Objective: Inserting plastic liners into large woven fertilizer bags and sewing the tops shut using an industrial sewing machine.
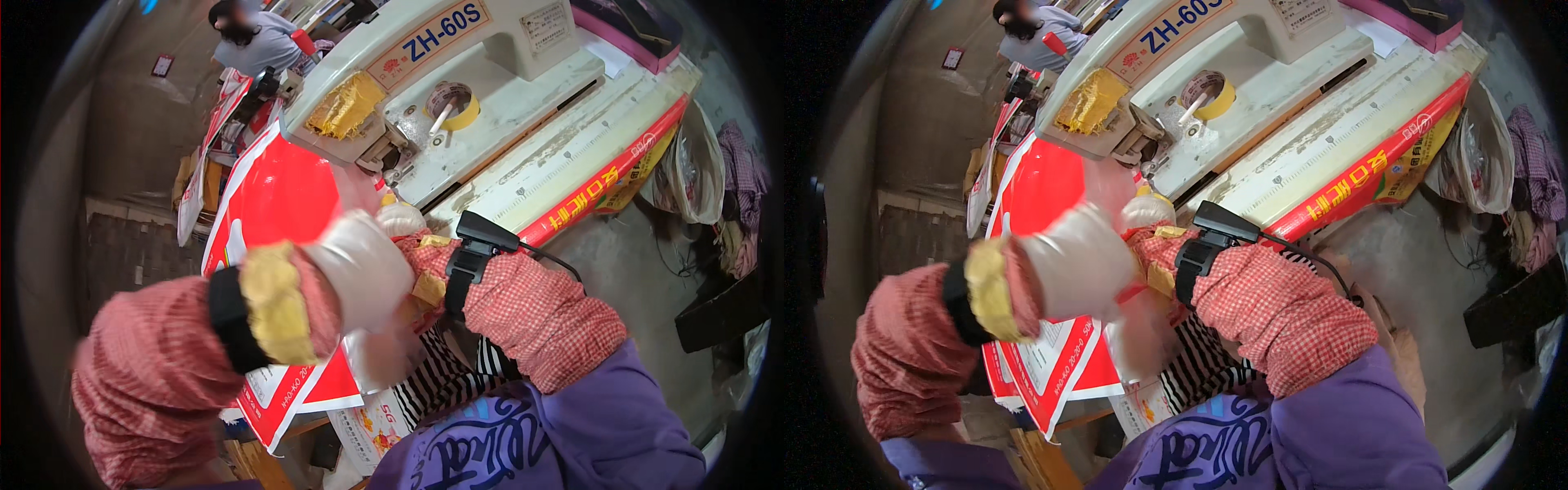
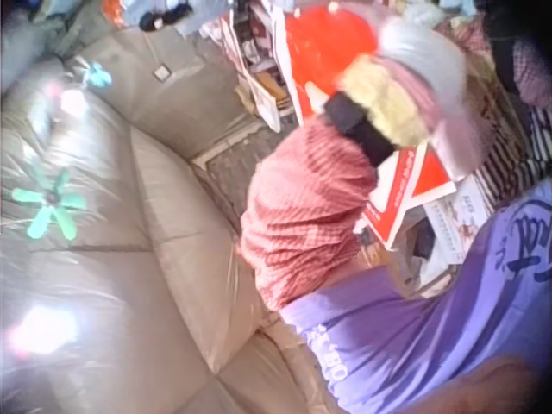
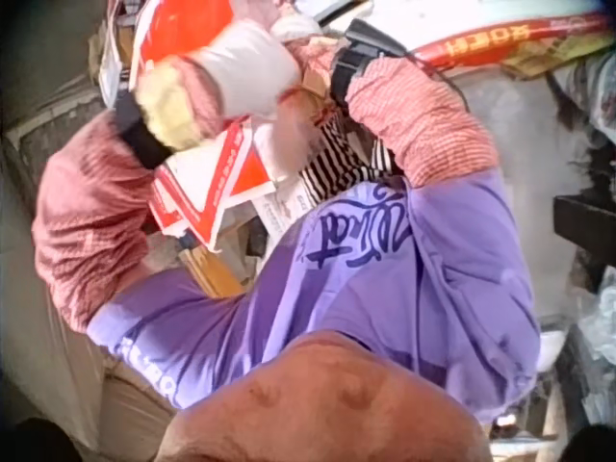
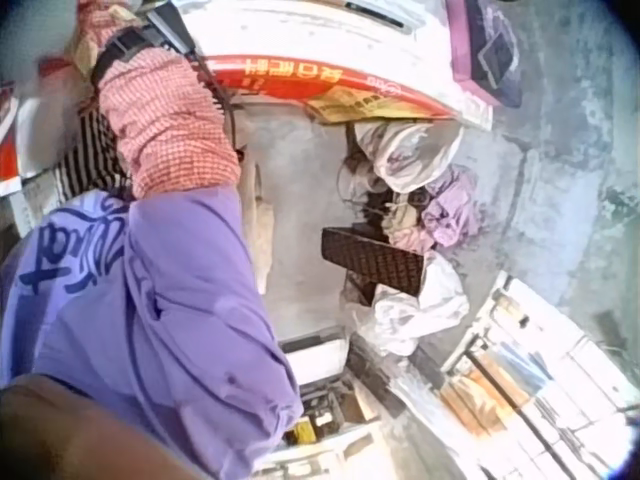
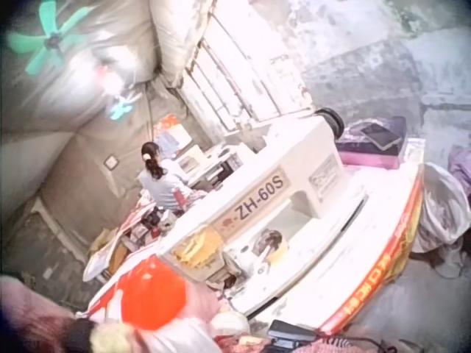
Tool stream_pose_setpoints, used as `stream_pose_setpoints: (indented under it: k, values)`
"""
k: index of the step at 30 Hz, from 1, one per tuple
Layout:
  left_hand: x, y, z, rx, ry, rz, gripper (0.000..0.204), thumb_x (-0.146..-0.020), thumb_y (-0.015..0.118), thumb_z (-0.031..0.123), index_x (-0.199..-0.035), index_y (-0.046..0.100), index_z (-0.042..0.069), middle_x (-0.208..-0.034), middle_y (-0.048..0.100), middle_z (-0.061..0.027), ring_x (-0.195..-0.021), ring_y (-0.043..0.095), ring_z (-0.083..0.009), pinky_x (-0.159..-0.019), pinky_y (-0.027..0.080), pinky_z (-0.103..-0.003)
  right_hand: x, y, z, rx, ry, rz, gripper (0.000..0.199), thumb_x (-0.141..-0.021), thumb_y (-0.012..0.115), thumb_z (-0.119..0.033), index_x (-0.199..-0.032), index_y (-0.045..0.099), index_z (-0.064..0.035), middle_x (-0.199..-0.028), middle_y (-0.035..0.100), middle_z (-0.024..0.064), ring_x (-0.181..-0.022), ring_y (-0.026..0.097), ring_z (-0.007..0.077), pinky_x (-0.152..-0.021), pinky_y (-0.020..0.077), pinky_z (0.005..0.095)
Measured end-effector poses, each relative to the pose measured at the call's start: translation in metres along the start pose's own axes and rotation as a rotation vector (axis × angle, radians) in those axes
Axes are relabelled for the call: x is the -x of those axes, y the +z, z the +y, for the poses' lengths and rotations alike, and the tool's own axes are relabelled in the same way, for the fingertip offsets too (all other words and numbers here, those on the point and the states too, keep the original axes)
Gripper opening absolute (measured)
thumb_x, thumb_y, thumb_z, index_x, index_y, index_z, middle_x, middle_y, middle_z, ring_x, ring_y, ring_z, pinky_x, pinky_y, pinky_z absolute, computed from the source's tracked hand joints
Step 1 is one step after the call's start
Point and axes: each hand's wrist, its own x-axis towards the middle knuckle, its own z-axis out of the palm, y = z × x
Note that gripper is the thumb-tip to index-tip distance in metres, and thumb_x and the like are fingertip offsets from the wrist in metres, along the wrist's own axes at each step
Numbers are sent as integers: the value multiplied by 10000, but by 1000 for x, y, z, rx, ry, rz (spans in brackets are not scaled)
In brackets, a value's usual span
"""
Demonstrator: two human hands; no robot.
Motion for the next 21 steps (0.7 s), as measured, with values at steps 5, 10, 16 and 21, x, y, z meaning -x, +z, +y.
stream_pose_setpoints:
  k: [5, 10, 16, 21]
  values:
    - [33, -14, -30, -467, -247, -165, 291, -668, 638, 379, -824, 654, 134, -697, 613, -32, -794, 585, -188, -770, 441, -379, 25, -28, 25, 148, -221, -165, 303, -807, 527, -175, -1057, 591, -17, -789, 654, 85, -706, 633, 225, -593, 493, 352]
    - [58, 37, 49, -253, -77, 39, 183, -748, 514, 103, -908, 595, 69, -743, 558, -123, -710, 535, -239, -637, 450, -355, 48, -92, 52, -217, 61, 41, 348, -809, 515, -169, -1050, 561, 79, -748, 642, 94, -679, 632, 220, -586, 485, 344]
    - [1, 9, 64, 92, 197, 143, 86, -601, 581, 140, -613, 618, 63, -581, 505, -115, -581, 521, -283, -486, 401, -353, 35, -55, 43, -130, 42, 75, 303, -824, 495, -173, -1005, 590, 51, -752, 643, 98, -681, 632, 230, -595, 485, 346]
    - [9, -7, -11, -221, 40, 274, 208, -633, 606, 296, -584, 634, 96, -518, 525, -74, -597, 535, -254, -660, 360, -380, 51, -99, 54, -177, 115, 11, 314, -825, 497, -172, -1023, 587, 55, -787, 651, 103, -702, 632, 231, -600, 482, 340]
